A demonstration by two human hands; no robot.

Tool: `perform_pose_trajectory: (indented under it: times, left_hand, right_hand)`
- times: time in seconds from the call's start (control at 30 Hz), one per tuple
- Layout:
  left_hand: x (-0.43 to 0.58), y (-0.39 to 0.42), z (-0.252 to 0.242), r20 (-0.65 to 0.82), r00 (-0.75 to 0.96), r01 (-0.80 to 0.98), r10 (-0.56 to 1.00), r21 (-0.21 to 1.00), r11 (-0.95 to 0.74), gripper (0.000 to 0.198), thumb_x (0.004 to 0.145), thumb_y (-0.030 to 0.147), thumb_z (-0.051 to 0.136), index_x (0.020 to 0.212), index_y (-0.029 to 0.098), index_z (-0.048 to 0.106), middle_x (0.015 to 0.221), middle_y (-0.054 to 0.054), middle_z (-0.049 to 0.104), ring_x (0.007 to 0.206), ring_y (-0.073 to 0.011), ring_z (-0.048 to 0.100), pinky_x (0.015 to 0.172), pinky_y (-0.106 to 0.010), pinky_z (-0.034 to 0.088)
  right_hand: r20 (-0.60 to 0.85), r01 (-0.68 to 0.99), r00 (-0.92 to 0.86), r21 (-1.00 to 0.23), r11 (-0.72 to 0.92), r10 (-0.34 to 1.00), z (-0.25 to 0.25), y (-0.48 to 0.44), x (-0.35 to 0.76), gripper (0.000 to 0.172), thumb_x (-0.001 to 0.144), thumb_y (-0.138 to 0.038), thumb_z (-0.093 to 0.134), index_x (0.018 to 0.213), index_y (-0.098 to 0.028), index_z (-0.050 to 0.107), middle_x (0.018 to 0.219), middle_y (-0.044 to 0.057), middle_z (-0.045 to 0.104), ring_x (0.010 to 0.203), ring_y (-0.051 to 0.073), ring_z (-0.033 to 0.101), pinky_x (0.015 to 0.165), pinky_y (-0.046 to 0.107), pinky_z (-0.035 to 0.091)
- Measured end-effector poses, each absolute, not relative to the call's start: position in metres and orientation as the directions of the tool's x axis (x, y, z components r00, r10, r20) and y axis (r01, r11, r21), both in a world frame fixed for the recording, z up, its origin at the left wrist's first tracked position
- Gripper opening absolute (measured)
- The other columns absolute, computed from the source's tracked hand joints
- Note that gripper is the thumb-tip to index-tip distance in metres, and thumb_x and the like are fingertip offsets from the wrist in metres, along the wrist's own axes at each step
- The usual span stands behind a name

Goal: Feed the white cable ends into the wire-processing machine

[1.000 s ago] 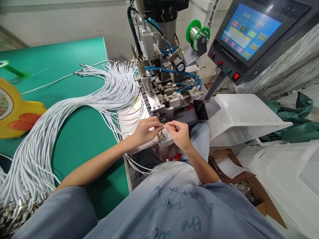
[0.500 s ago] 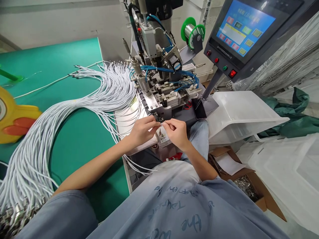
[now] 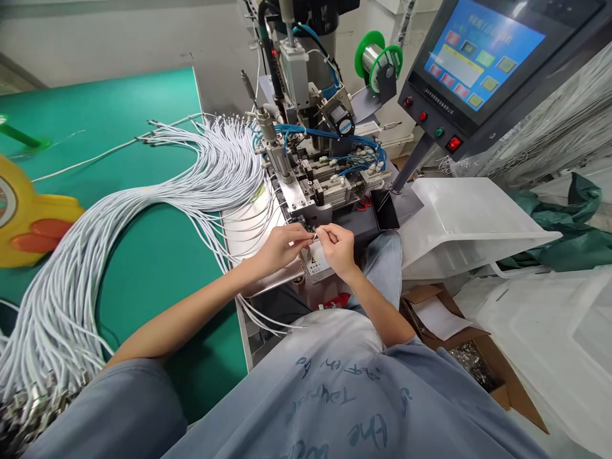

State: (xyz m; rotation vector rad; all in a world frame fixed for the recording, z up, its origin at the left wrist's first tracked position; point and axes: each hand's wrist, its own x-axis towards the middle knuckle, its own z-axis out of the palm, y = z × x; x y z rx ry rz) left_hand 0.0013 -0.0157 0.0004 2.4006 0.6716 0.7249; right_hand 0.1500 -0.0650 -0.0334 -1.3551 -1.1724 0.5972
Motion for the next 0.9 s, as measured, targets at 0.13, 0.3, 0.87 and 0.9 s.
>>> perform_pose_trajectory:
  times: [0.13, 0.3, 0.87, 0.9]
  left_hand:
    - [-0.003, -0.002, -0.004, 0.152, 0.787, 0.528, 0.598, 0.336, -0.780, 0.029, 0.089, 0.014, 0.039, 0.081, 0.011, 0.066, 0.077, -0.006, 0.056, 0.061, -0.0105, 0.050, 0.058, -0.022, 0.039]
    - [-0.004, 0.004, -0.008, 0.021, 0.802, 0.588, 0.597, 0.156, -0.794, 0.029, 0.086, 0.007, 0.035, 0.080, 0.010, 0.064, 0.080, -0.006, 0.055, 0.061, -0.0107, 0.049, 0.059, -0.022, 0.038]
    - [-0.004, 0.000, -0.013, 0.049, 0.821, 0.558, 0.569, 0.146, -0.817, 0.028, 0.087, 0.008, 0.039, 0.098, 0.014, 0.063, 0.084, -0.005, 0.054, 0.068, -0.0124, 0.054, 0.061, -0.023, 0.040]
    - [-0.004, 0.000, -0.013, 0.048, 0.822, 0.557, 0.567, 0.137, -0.819, 0.027, 0.087, 0.008, 0.039, 0.098, 0.014, 0.063, 0.084, -0.006, 0.054, 0.069, -0.0127, 0.054, 0.062, -0.023, 0.040]
  right_hand:
    - [0.134, 0.264, 0.280, -0.963, 0.058, 0.951, -0.048, -0.049, 0.167, 0.024, 0.077, -0.035, 0.054, 0.074, -0.016, 0.068, 0.064, 0.002, 0.062, 0.063, 0.015, 0.054, 0.061, 0.028, 0.042]
    - [-0.073, 0.128, 0.168, -0.987, -0.095, 0.983, -0.060, -0.030, 0.175, 0.022, 0.069, -0.037, 0.057, 0.071, -0.017, 0.066, 0.068, 0.004, 0.064, 0.064, 0.016, 0.055, 0.061, 0.029, 0.043]
    - [-0.219, 0.027, 0.063, -0.975, -0.221, 0.974, -0.051, -0.026, 0.166, 0.020, 0.064, -0.038, 0.057, 0.062, -0.018, 0.054, 0.053, -0.004, 0.046, 0.051, 0.009, 0.040, 0.051, 0.025, 0.032]
    - [-0.222, 0.033, 0.059, -0.974, -0.225, 0.973, -0.051, -0.026, 0.167, 0.020, 0.065, -0.038, 0.057, 0.062, -0.018, 0.053, 0.053, -0.004, 0.046, 0.051, 0.009, 0.039, 0.051, 0.025, 0.032]
